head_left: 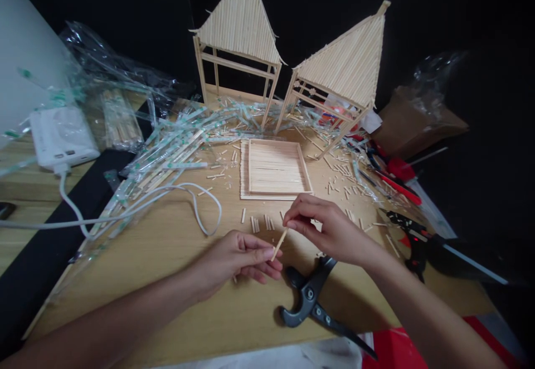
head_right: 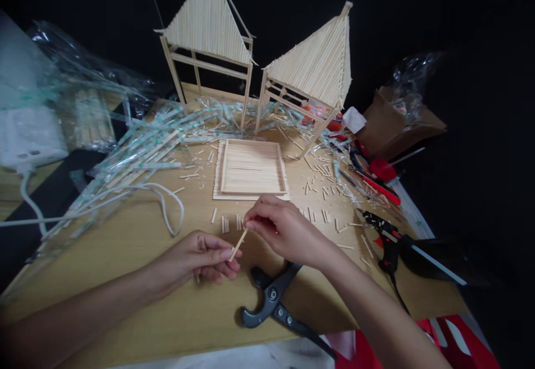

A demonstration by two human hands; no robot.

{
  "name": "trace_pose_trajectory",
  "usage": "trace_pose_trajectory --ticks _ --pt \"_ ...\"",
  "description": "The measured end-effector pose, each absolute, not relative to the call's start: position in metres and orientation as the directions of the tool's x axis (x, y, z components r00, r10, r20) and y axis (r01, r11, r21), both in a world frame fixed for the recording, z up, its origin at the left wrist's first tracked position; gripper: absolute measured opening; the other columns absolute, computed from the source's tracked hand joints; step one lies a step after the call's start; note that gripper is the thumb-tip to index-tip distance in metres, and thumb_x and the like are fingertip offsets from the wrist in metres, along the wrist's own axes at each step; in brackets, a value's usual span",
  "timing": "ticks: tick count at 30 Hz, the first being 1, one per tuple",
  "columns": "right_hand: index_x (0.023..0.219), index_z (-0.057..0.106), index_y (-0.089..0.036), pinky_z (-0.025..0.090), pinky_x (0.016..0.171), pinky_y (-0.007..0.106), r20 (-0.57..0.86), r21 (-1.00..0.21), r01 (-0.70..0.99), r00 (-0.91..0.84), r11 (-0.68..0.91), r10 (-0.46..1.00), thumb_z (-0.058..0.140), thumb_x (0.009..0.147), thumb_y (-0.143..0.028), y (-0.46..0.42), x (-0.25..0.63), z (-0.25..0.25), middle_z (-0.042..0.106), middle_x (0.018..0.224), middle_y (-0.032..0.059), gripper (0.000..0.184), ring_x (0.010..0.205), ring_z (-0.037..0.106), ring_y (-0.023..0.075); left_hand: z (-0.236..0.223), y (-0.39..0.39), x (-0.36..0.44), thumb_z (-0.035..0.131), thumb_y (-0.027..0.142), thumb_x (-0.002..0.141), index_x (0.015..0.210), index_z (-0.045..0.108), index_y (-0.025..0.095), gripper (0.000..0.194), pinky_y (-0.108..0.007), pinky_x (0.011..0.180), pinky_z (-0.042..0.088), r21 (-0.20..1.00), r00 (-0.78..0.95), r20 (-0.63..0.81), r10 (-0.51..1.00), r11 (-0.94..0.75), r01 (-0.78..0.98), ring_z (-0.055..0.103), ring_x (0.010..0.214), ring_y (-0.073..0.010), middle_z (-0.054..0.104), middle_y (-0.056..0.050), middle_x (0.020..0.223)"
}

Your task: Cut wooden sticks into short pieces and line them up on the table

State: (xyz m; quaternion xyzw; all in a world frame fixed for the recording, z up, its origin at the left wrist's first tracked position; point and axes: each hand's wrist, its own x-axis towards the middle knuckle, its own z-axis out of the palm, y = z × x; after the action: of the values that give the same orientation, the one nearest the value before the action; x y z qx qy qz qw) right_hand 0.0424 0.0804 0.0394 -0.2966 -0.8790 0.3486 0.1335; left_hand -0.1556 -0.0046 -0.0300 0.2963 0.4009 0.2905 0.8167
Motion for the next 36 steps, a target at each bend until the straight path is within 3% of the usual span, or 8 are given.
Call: trace_pose_trajectory --ticks 15,24,29,36 --pt "0.092 0.061 -0.018 0.044 0.071 0.025 0.062 -0.645 0.429 -0.795 0.632 0.603 0.047 0.091 -0.02 0.069 0.043 0.043 0.058 0.087 0.0046 0.014 0.081 0.054 0.013 -0.029 -0.005 -0.154 0.071 0.037 0.072 0.088 0.071 0.017 0.026 -0.022 0.066 0.049 0.722 0.521 -0.494 0.696 0.662 -0.201 0.069 0.079 -0.0165 0.073 -0.007 0.087" --pt "0.098 0.061 -0.019 0.046 0.072 0.026 0.107 -0.653 0.41 -0.782 0.636 0.614 0.048 0.091 -0.022 0.07 0.041 0.04 0.058 0.088 0.005 0.015 0.08 0.056 0.0134 -0.026 -0.004 -0.157 0.07 0.038 0.073 0.086 0.071 0.016 0.026 -0.019 0.059 0.048 0.675 0.571 -0.511 0.643 0.711 -0.196 0.068 0.085 -0.0185 0.072 -0.009 0.095" --pt "0.115 0.053 -0.022 0.048 0.08 0.032 0.266 -0.52 0.531 -0.645 0.67 0.717 0.061 0.083 -0.033 0.05 0.041 0.038 0.055 0.105 0.0085 0.035 0.095 0.055 0.019 -0.021 -0.002 -0.16 0.07 0.037 0.074 0.088 0.07 0.015 0.026 -0.017 0.061 0.048 0.632 0.511 -0.509 0.693 0.704 -0.325 0.067 0.089 -0.0178 0.072 -0.009 0.096" --pt "0.094 0.057 -0.02 0.048 0.077 0.032 0.283 -0.52 0.524 -0.64 0.675 0.715 0.06 0.084 -0.025 0.016 0.03 0.016 0.062 0.093 0.0057 0.012 0.088 0.057 0.0181 -0.023 -0.005 -0.156 0.071 0.033 0.073 0.084 0.072 0.015 0.021 -0.017 0.066 0.049 0.602 0.472 -0.475 0.742 0.666 -0.441 0.063 0.073 -0.0108 0.071 -0.005 0.087"
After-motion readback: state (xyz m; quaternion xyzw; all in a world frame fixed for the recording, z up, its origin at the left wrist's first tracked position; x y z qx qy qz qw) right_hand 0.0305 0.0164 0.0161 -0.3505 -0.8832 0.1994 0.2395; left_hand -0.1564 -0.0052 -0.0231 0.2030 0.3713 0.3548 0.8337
